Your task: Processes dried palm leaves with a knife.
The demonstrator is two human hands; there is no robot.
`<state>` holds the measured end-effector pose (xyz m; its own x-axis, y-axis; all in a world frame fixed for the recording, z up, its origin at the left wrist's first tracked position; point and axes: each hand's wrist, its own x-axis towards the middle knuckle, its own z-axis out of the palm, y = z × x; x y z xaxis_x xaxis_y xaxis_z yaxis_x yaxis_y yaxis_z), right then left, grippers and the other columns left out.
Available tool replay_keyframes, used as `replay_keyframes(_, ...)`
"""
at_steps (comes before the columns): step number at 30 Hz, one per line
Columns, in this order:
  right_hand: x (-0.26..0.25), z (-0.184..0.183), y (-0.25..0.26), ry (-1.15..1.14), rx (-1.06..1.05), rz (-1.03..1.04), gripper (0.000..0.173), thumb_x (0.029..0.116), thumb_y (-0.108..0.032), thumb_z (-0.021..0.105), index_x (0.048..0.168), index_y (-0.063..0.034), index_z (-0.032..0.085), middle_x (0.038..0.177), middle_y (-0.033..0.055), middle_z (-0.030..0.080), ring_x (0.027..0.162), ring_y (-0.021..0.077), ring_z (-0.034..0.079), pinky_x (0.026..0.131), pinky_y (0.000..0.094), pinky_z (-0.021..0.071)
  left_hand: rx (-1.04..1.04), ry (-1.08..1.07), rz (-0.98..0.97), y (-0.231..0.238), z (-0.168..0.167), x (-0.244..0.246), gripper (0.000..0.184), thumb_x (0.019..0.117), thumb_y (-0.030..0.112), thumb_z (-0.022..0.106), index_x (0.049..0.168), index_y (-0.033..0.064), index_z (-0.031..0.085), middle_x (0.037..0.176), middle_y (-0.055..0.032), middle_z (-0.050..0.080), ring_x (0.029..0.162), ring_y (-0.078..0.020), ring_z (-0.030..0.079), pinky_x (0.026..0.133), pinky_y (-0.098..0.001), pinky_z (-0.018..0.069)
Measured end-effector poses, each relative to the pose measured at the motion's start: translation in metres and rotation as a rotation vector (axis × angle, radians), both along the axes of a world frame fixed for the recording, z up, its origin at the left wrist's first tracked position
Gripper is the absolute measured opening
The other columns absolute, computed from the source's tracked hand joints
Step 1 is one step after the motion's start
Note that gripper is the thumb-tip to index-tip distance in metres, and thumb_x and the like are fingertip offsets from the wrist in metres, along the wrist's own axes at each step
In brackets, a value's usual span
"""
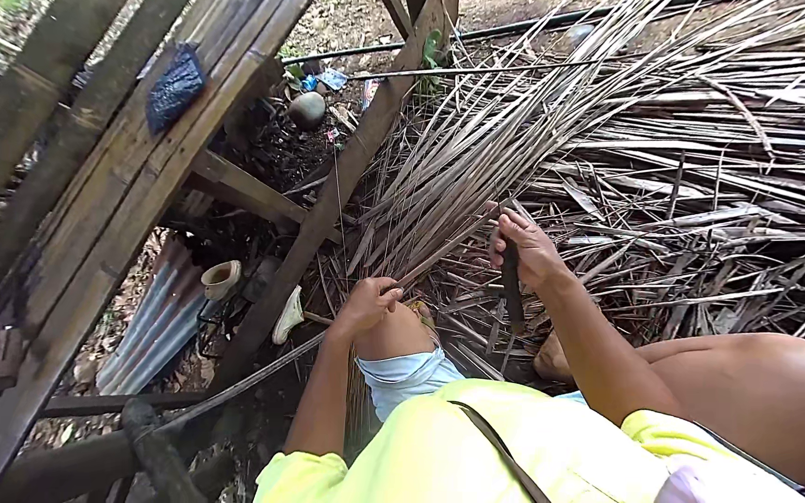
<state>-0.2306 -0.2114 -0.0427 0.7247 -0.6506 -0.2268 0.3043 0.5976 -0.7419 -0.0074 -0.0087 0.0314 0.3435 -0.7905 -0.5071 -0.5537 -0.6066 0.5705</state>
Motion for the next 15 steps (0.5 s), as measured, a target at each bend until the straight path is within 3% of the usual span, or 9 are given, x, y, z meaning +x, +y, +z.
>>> replay_keyframes(3, 0.008, 0.009, 0.031, 0.125, -0.143, 0.142, 0.035, 0.1111, -0.031, 0.039, 0.140, -0.0164, 0.051, 0.064, -0.0012, 0.051, 0.045, 0.0078, 0.049, 0.043, 0.0232, 0.0488, -0.105, -0.131, 0.014, -0.009, -0.005, -0.005, 0.024, 0.1078, 0.020, 0.057, 0.106, 0.0043, 0.076, 0.074, -0.0051, 0.068, 0.060, -0.0138, 0.060, 0.062, -0.0341, 0.0526)
replay_keyframes(6, 0.024, 0.004, 0.064, 0.173, -0.242, 0.319, 0.049, 0.1096, -0.023, 0.043, 0.157, -0.0119, 0.038, 0.068, 0.0022, 0.054, 0.050, 0.0115, 0.054, 0.048, 0.0267, 0.0514, -0.217, -0.253, 0.012, -0.023, -0.009, -0.015, 0.025, 0.1079, 0.022, 0.057, 0.105, 0.0059, 0.076, 0.073, -0.0074, 0.068, 0.063, -0.0195, 0.063, 0.065, -0.0419, 0.0554)
replay_keyframes(9, 0.032, -0.005, 0.083, 0.139, -0.247, 0.392, 0.056, 0.1091, -0.021, 0.046, 0.162, -0.0135, 0.029, 0.070, 0.0025, 0.055, 0.052, 0.0108, 0.054, 0.049, 0.0258, 0.0503, -0.240, -0.311, -0.002, -0.034, -0.011, -0.025, 0.024, 0.1072, 0.022, 0.057, 0.103, 0.0067, 0.076, 0.075, -0.0092, 0.068, 0.065, -0.0234, 0.066, 0.065, -0.0473, 0.0562)
replay_keyframes(12, 0.032, -0.009, 0.086, 0.124, -0.246, 0.412, 0.056, 0.1091, -0.021, 0.046, 0.162, -0.0162, 0.030, 0.070, 0.0021, 0.054, 0.051, 0.0097, 0.052, 0.049, 0.0246, 0.0497, -0.265, -0.319, -0.001, -0.038, -0.013, -0.034, 0.023, 0.1036, 0.012, 0.058, 0.088, 0.0037, 0.072, 0.072, -0.0111, 0.066, 0.065, -0.0259, 0.064, 0.064, -0.0491, 0.0540)
replay_keyframes(15, 0.031, -0.010, 0.082, 0.144, -0.220, 0.397, 0.054, 0.1095, -0.020, 0.045, 0.162, -0.0166, 0.031, 0.069, 0.0021, 0.054, 0.051, 0.0101, 0.053, 0.049, 0.0246, 0.0499, -0.265, -0.373, -0.006, -0.040, -0.012, -0.045, 0.021, 0.1007, 0.006, 0.059, 0.084, 0.0006, 0.070, 0.075, -0.0153, 0.067, 0.071, -0.0311, 0.067, 0.068, -0.0527, 0.0542)
